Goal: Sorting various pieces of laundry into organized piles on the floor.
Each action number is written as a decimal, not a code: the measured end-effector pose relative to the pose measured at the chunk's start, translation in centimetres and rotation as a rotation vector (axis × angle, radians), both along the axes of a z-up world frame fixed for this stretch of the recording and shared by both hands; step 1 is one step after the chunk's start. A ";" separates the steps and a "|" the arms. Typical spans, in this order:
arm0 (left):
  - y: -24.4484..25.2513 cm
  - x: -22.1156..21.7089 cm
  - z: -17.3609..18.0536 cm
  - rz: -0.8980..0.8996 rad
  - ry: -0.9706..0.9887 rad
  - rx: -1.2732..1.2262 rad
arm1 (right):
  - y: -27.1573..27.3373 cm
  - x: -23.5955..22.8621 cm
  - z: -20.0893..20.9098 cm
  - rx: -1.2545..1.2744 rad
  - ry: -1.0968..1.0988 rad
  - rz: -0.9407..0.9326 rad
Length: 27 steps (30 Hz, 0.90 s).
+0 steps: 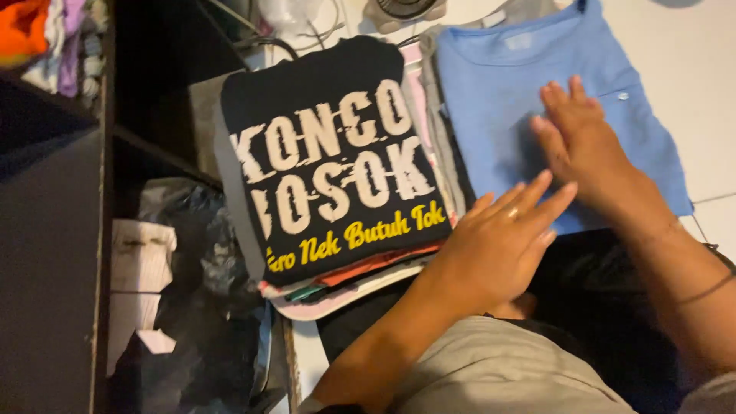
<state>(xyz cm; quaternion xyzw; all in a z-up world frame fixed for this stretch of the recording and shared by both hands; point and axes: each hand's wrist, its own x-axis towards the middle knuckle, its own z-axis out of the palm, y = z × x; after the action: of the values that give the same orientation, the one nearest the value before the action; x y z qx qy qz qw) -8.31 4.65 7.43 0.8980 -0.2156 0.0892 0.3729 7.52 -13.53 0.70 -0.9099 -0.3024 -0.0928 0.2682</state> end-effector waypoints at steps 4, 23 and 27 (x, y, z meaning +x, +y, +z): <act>7.3 -6.2 6.1 0.093 -0.004 -0.387 | 8.3 -8.0 7.2 0.017 0.021 0.367; 14.4 -10.7 -1.7 -0.205 0.377 -1.853 | 18.3 -7.3 19.4 -0.043 0.017 0.480; 16.5 -8.5 -0.9 -0.121 0.244 -1.997 | 17.9 -9.6 16.6 -0.232 -0.017 0.542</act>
<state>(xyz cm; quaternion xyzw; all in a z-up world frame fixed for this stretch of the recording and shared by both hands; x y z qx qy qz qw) -16.85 21.19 6.49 0.1652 -0.0478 0.1174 0.9781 -2.13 4.38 17.33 -0.8197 -0.5454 0.0098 0.1749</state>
